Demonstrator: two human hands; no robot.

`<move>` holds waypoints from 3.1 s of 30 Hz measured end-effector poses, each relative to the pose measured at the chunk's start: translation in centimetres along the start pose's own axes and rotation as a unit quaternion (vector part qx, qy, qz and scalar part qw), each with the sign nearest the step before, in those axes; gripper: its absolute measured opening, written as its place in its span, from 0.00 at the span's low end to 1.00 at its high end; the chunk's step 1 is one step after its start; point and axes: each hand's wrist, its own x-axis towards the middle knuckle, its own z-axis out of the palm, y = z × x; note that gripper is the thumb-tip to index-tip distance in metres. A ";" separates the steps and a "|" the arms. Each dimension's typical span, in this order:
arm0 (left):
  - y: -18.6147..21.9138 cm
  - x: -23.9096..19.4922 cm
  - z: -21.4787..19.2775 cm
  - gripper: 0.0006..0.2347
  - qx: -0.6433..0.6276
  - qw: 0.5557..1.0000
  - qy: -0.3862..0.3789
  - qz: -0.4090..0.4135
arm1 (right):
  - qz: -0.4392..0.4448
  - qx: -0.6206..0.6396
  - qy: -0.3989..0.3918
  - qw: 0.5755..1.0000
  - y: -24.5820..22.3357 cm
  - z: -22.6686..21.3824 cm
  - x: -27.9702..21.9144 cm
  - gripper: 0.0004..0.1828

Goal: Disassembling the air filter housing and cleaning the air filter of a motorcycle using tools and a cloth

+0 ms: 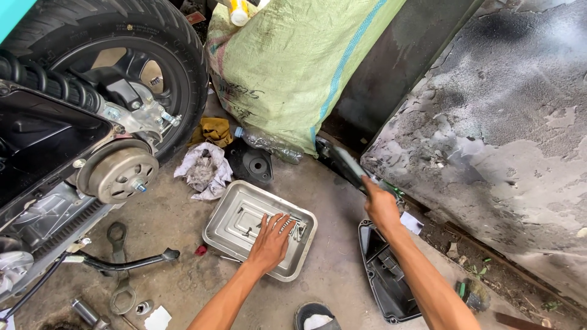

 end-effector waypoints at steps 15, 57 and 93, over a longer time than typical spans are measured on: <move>5.3 12.4 -5.1 0.53 -0.088 0.990 0.080 -0.082 | 0.279 0.750 0.081 0.594 -4.2 6.8 -5.9 0.27; 5.6 7.8 -2.6 0.41 0.054 0.986 0.159 -0.008 | 0.228 0.844 0.039 0.485 -6.7 9.7 -10.0 0.24; -3.4 -8.4 -0.4 0.07 0.019 0.975 0.112 -0.192 | 0.325 0.697 0.181 0.613 -6.7 13.4 -5.0 0.20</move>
